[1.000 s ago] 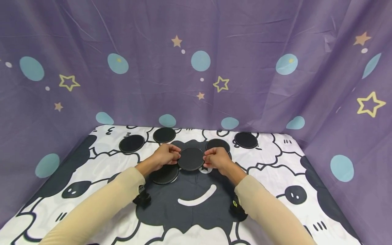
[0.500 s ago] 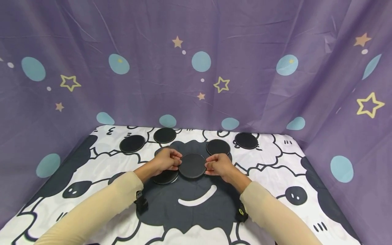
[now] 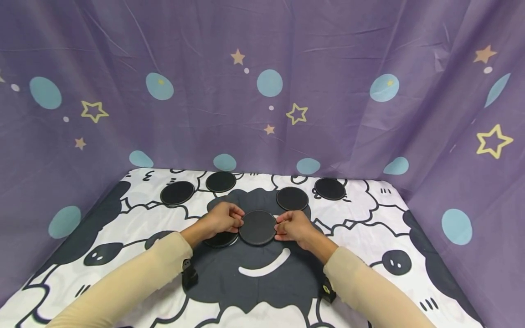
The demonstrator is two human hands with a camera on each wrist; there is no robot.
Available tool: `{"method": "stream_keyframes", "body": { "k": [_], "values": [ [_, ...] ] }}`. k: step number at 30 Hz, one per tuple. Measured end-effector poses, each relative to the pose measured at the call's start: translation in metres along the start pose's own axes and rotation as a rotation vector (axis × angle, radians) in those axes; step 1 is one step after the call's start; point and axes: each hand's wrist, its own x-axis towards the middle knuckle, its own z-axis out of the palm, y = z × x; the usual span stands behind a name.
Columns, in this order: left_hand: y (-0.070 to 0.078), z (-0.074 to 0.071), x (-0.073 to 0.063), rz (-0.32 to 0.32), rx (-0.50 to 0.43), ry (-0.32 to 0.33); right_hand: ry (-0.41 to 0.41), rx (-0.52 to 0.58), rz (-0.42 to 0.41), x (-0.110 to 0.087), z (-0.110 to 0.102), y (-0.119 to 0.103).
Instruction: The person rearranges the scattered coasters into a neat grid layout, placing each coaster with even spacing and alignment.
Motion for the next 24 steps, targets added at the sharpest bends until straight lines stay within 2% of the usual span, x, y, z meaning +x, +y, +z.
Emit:
{"method": "stream_keyframes", "body": {
  "k": [8,14,24],
  "values": [
    [0.0036,0.0046,-0.0014,0.009,0.079,0.028,-0.001,0.001,0.015,-0.0016,-0.0002,-0.0005],
    [0.0069,0.0055,-0.0026,0.001,0.107,0.016,-0.011,-0.001,0.043,-0.0027,-0.0002,-0.0015],
    [0.0073,0.0059,-0.0021,0.027,0.159,0.007,-0.042,-0.007,0.058,-0.0044,-0.0019,-0.0048]
  ]
}}
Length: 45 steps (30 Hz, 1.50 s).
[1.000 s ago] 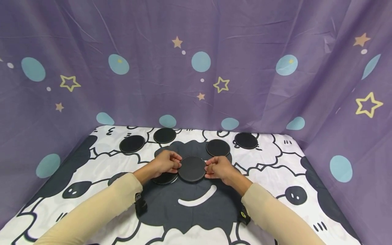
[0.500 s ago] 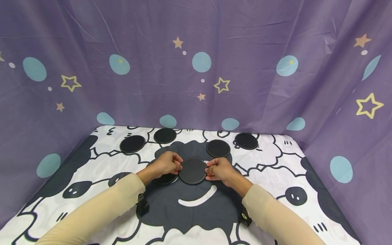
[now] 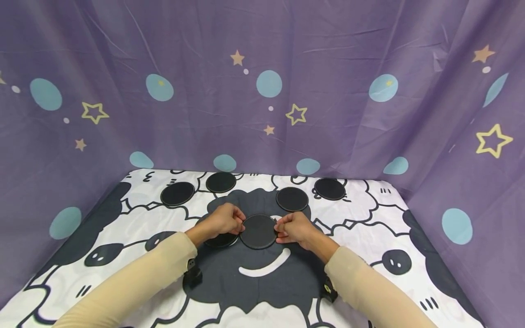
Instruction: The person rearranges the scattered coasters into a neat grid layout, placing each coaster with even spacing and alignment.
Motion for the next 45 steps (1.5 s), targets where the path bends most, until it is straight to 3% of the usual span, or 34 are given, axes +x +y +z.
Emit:
{"method": "stream_keyframes", "body": {
  "k": [24,32,45],
  "values": [
    [-0.002,0.002,0.003,0.028,0.034,0.007,-0.030,-0.067,0.021,0.000,-0.003,-0.005],
    [-0.003,-0.001,0.002,-0.019,-0.017,-0.028,-0.024,-0.057,0.036,-0.001,-0.003,-0.006],
    [0.004,-0.002,0.008,-0.023,-0.052,-0.033,0.010,-0.063,-0.015,0.003,-0.017,-0.005]
  ]
}}
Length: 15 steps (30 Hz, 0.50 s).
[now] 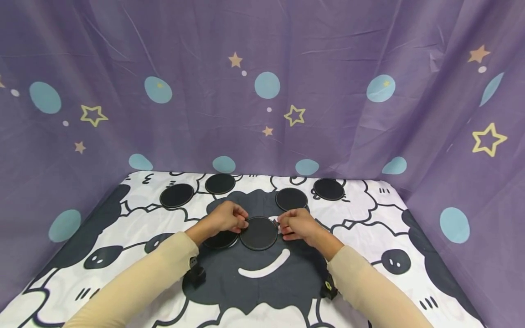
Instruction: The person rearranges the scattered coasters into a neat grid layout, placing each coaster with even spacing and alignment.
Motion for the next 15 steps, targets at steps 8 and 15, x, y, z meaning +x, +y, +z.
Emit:
{"method": "stream_keyframes", "body": {
  "k": [8,15],
  "values": [
    [0.007,0.007,0.010,0.014,-0.018,0.012,0.083,-0.020,-0.033,0.003,-0.014,-0.002],
    [0.014,0.016,0.023,0.016,-0.086,0.023,0.178,-0.057,-0.066,0.008,-0.027,-0.004]
  ]
}}
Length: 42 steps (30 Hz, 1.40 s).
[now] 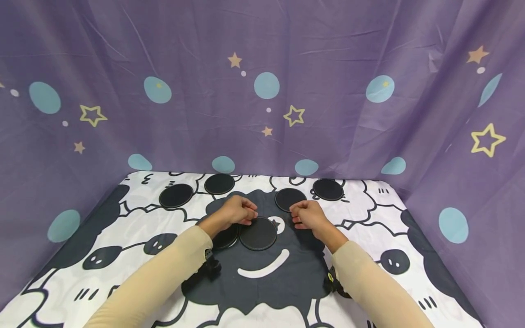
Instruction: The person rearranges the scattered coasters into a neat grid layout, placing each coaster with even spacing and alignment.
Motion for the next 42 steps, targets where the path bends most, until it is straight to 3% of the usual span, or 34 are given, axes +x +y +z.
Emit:
{"method": "stream_keyframes", "body": {
  "k": [9,15,18,23,28,33,36,42],
  "values": [
    [0.006,0.013,0.018,-0.031,-0.062,0.014,0.118,-0.081,-0.047,0.018,-0.016,0.001],
    [0.008,0.019,0.030,-0.102,-0.196,-0.017,0.197,-0.179,-0.056,0.032,-0.023,0.001],
    [0.010,0.021,0.035,-0.108,-0.227,-0.025,0.239,-0.211,-0.066,0.039,-0.027,0.000],
    [0.014,0.027,0.043,-0.097,-0.241,0.003,0.263,-0.248,-0.075,0.047,-0.031,-0.002],
    [0.015,0.033,0.054,-0.079,-0.185,0.090,0.295,-0.431,-0.091,0.054,-0.039,0.001],
    [0.016,0.037,0.064,-0.096,-0.149,0.155,0.265,-0.466,-0.073,0.061,-0.048,0.004],
    [0.018,0.040,0.066,-0.096,-0.141,0.155,0.244,-0.470,-0.059,0.063,-0.053,0.005],
    [0.019,0.044,0.073,-0.100,-0.147,0.136,0.217,-0.592,-0.084,0.065,-0.052,0.003]
  ]
}}
